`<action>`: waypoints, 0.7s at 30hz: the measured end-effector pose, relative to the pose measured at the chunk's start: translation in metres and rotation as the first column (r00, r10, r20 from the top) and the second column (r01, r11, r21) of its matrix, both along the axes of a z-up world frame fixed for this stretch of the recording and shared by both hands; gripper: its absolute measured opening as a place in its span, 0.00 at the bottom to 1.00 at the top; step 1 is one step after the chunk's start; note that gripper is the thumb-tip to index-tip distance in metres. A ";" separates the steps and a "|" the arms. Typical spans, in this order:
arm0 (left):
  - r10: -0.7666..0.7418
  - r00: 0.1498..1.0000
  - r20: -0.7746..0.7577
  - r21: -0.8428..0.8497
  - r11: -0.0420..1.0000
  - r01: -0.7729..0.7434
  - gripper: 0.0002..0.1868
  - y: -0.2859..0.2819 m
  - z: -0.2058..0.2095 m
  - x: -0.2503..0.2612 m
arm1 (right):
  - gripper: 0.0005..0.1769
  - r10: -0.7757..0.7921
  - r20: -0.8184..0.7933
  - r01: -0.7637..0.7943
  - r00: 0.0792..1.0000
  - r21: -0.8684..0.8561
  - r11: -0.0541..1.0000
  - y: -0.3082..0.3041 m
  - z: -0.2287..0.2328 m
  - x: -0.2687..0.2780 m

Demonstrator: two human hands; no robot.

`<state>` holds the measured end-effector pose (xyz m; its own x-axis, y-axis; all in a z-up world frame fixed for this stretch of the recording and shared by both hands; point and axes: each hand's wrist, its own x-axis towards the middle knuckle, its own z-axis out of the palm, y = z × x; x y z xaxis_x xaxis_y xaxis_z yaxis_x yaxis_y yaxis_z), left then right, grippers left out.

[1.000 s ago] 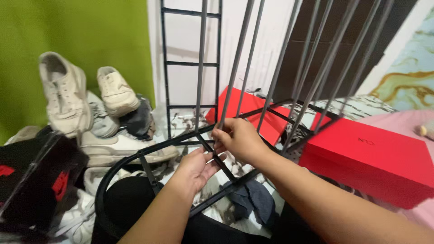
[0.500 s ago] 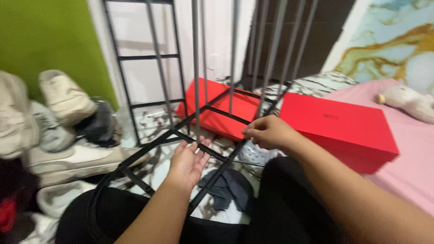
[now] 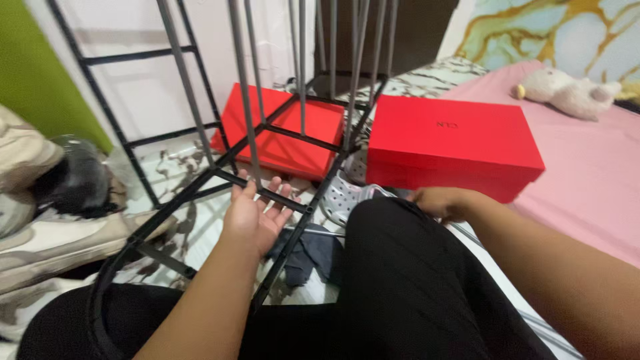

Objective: The person wipes a black metal shoe rack frame with a dark cloth, then inserts multiple silver metal rods into the frame to assemble the rack. The person handles the frame and rods by hand while sitting on the floor.

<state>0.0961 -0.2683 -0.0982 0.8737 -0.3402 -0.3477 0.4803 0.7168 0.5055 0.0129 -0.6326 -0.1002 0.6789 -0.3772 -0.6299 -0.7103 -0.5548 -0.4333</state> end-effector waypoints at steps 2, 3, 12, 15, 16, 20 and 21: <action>-0.008 1.000 -0.011 0.058 0.998 0.009 0.17 -0.006 0.000 -0.004 | 0.25 -0.043 -0.005 0.044 0.999 0.101 0.994 -0.022 -0.015 -0.020; -0.014 1.000 -0.016 0.086 0.996 0.015 0.17 -0.009 0.001 -0.005 | 0.26 -0.022 0.039 0.015 0.999 0.176 0.984 -0.031 -0.025 -0.026; -0.092 0.996 0.003 0.118 0.989 0.091 0.23 -0.024 0.000 -0.018 | 0.21 0.404 0.414 -0.324 0.816 -0.251 0.912 -0.053 -0.075 -0.045; -0.140 0.990 0.007 0.174 0.975 0.137 0.29 -0.022 -0.001 -0.023 | 0.23 0.381 0.451 -0.232 0.807 -0.350 0.907 -0.054 -0.087 -0.070; -0.156 0.988 0.018 0.182 0.972 0.151 0.32 -0.026 -0.001 -0.026 | 0.24 0.387 0.428 -0.226 0.817 -0.380 0.897 -0.062 -0.090 -0.085; -0.227 0.972 0.055 0.227 0.951 0.209 0.46 -0.045 0.003 -0.046 | 0.33 0.677 0.278 -0.526 0.681 -0.457 0.717 -0.091 -0.112 -0.124; -0.244 0.968 0.065 0.242 0.944 0.222 0.49 -0.050 0.005 -0.051 | 0.29 0.627 0.266 -0.490 0.732 -0.434 0.756 -0.093 -0.120 -0.135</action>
<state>0.0446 -0.3180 -0.0931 0.8118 -0.4581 -0.3621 0.5629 0.4487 0.6942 -0.1219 -0.7259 -0.2204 0.9800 0.0232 -0.1977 -0.0424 -0.9460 -0.3215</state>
